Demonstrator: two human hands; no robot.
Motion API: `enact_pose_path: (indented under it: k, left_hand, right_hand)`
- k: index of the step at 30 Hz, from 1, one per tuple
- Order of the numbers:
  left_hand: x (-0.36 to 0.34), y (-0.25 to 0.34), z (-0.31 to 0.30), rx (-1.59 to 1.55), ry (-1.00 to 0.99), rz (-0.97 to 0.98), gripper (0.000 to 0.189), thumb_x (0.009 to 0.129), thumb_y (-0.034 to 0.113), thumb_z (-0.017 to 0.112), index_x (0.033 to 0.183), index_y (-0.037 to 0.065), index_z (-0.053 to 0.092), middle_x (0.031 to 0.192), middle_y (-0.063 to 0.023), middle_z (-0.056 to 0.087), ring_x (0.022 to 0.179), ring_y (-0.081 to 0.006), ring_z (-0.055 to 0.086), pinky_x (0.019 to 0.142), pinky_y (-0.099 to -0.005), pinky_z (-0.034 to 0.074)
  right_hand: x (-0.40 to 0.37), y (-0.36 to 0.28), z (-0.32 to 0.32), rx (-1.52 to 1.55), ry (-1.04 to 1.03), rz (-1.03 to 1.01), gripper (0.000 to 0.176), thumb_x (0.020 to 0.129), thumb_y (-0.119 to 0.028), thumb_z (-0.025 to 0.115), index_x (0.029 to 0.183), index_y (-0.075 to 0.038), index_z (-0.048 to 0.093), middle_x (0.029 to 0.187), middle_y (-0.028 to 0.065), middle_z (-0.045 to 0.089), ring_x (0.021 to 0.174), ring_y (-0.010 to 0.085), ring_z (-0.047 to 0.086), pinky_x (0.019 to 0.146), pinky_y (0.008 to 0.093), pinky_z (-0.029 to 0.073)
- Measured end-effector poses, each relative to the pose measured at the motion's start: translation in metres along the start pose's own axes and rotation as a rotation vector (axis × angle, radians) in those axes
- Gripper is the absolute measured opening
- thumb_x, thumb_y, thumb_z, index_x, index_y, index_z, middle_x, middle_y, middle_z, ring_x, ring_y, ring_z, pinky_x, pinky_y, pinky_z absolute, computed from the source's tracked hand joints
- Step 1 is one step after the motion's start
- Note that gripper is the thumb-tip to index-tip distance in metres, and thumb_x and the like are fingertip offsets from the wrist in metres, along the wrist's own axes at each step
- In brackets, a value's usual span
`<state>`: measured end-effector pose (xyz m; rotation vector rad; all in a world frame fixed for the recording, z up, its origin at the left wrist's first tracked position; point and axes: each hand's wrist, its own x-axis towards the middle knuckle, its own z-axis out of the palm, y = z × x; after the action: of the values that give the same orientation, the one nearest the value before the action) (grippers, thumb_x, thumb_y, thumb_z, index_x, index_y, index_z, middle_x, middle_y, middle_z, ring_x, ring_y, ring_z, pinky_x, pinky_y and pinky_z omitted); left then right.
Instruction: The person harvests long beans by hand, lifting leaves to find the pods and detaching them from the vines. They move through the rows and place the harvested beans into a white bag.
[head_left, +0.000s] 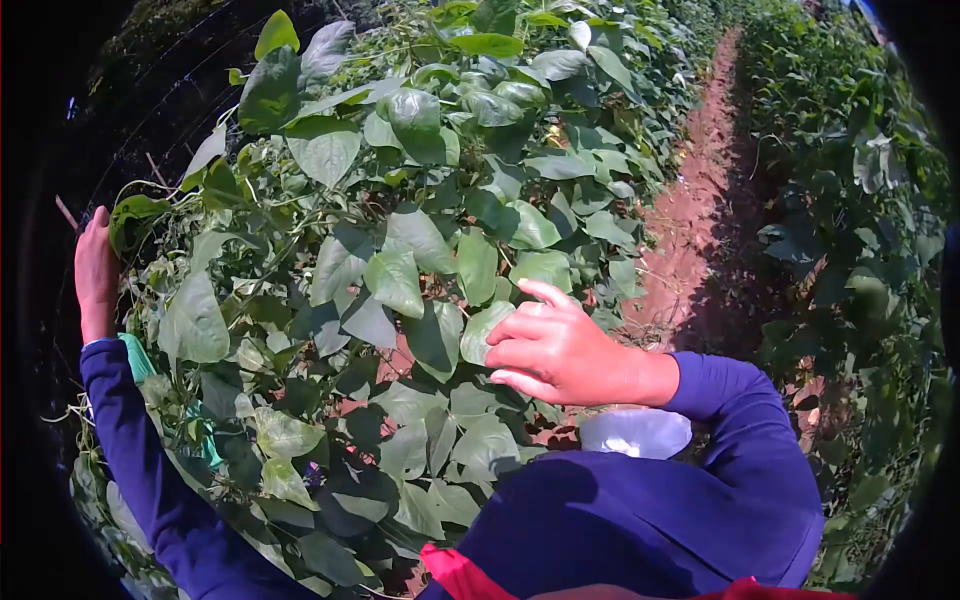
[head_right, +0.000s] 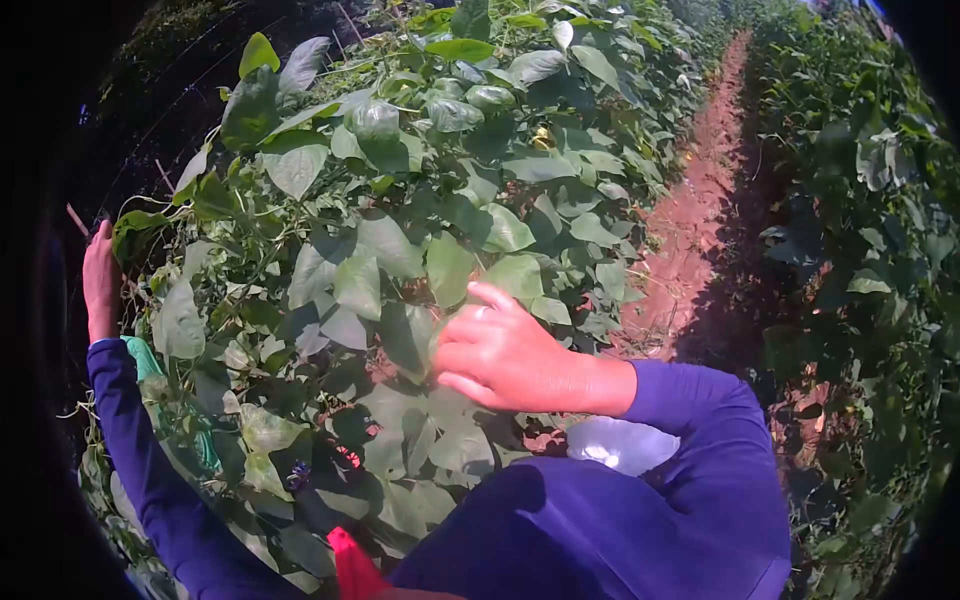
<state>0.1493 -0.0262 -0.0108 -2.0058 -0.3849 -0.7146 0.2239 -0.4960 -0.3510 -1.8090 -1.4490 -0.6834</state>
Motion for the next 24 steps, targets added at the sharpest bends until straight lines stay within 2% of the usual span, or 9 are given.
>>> enact_pose_path:
  k: [2, 3, 4, 5, 6, 10, 18, 20, 24]
  left_hand:
    - [0.003, -0.032, 0.061, -0.233, 0.322, 0.246, 0.017, 0.087, 0.008, 0.052, 0.097, -0.003, 0.061, 0.100, -0.0190, 0.061, 0.089, -0.0308, 0.061, 0.083, -0.0389, 0.048]
    - [-0.009, -0.035, 0.065, -0.662, 0.065, -0.084, 0.017, 0.089, 0.011, 0.054, 0.096, -0.004, 0.060, 0.094, -0.0200, 0.062, 0.089, -0.0247, 0.062, 0.078, -0.0353, 0.048]
    - [-0.006, -0.050, 0.074, -0.662, -0.184, -0.067, 0.019, 0.089, 0.013, 0.058, 0.094, -0.005, 0.060, 0.086, -0.0166, 0.063, 0.080, -0.0219, 0.062, 0.070, -0.0326, 0.047]
    - [-0.006, -0.092, 0.155, -1.272, -0.022, -0.127, 0.016, 0.085, 0.016, 0.065, 0.091, 0.001, 0.062, 0.075, -0.0127, 0.061, 0.069, -0.0221, 0.061, 0.061, -0.0337, 0.046]
    - [-0.021, -0.080, 0.119, -1.093, -0.074, -0.112, 0.016, 0.086, 0.016, 0.064, 0.091, 0.001, 0.062, 0.074, -0.0121, 0.061, 0.068, -0.0221, 0.061, 0.061, -0.0339, 0.046]
    - [-0.088, 0.078, 0.001, -1.090, -0.048, 0.068, 0.018, 0.087, 0.019, 0.062, 0.090, 0.002, 0.063, 0.073, -0.0100, 0.061, 0.066, -0.0220, 0.061, 0.060, -0.0348, 0.046]
    - [-0.282, 0.544, -0.215, -1.521, -0.280, 0.903, 0.022, 0.089, 0.025, 0.058, 0.089, 0.004, 0.065, 0.070, -0.0057, 0.061, 0.061, -0.0217, 0.060, 0.059, -0.0366, 0.046]
    - [-0.316, 0.607, -0.232, -1.515, -0.331, 0.978, 0.023, 0.090, 0.026, 0.058, 0.089, 0.005, 0.065, 0.070, -0.0046, 0.061, 0.060, -0.0217, 0.059, 0.058, -0.0370, 0.046]
    - [-0.336, 0.641, -0.227, -1.457, -0.393, 1.004, 0.026, 0.091, 0.029, 0.056, 0.088, 0.006, 0.066, 0.068, -0.0025, 0.061, 0.058, -0.0216, 0.059, 0.058, -0.0379, 0.046]
  right_hand:
    - [-0.041, 0.023, -0.021, -0.172, -0.047, 0.258, 0.012, 0.084, -0.024, 0.068, 0.089, -0.013, 0.067, 0.085, 0.0013, 0.064, 0.083, 0.0219, 0.062, 0.102, 0.0488, 0.037]
    - [-0.064, 0.033, -0.034, -0.236, 0.027, 0.395, 0.013, 0.084, -0.024, 0.068, 0.089, -0.012, 0.067, 0.083, 0.0020, 0.064, 0.084, 0.0226, 0.063, 0.103, 0.0481, 0.037]
    - [-0.088, 0.043, -0.048, -0.302, 0.091, 0.540, 0.014, 0.084, -0.024, 0.068, 0.089, -0.012, 0.068, 0.082, 0.0027, 0.065, 0.084, 0.0233, 0.063, 0.103, 0.0475, 0.036]
    - [-0.111, 0.050, -0.066, -0.413, 0.162, 0.634, 0.014, 0.084, -0.024, 0.067, 0.088, -0.011, 0.068, 0.081, 0.0046, 0.065, 0.082, 0.0250, 0.063, 0.099, 0.0461, 0.040]
    - [-0.131, 0.051, -0.083, -0.525, 0.213, 0.728, 0.014, 0.084, -0.024, 0.066, 0.088, -0.010, 0.068, 0.080, 0.0065, 0.065, 0.080, 0.0268, 0.063, 0.095, 0.0447, 0.043]
    - [-0.191, 0.027, -0.132, -0.411, 0.428, 1.234, 0.021, 0.089, -0.022, 0.065, 0.100, -0.005, 0.070, 0.089, 0.0050, 0.070, 0.081, 0.0104, 0.062, 0.075, 0.0238, 0.048]
    - [-0.204, 0.028, -0.118, -0.381, 0.541, 1.158, 0.023, 0.086, -0.026, 0.068, 0.097, -0.006, 0.071, 0.082, 0.0063, 0.071, 0.074, 0.0111, 0.066, 0.068, 0.0261, 0.050]
    - [-0.196, 0.031, -0.108, -0.341, 0.547, 1.094, 0.022, 0.086, -0.025, 0.069, 0.096, -0.006, 0.071, 0.079, 0.0064, 0.070, 0.070, 0.0114, 0.065, 0.065, 0.0259, 0.050]
    - [-0.195, 0.033, -0.108, -0.344, 0.543, 1.126, 0.021, 0.085, -0.024, 0.069, 0.096, -0.006, 0.071, 0.080, 0.0072, 0.070, 0.071, 0.0119, 0.066, 0.066, 0.0262, 0.050]
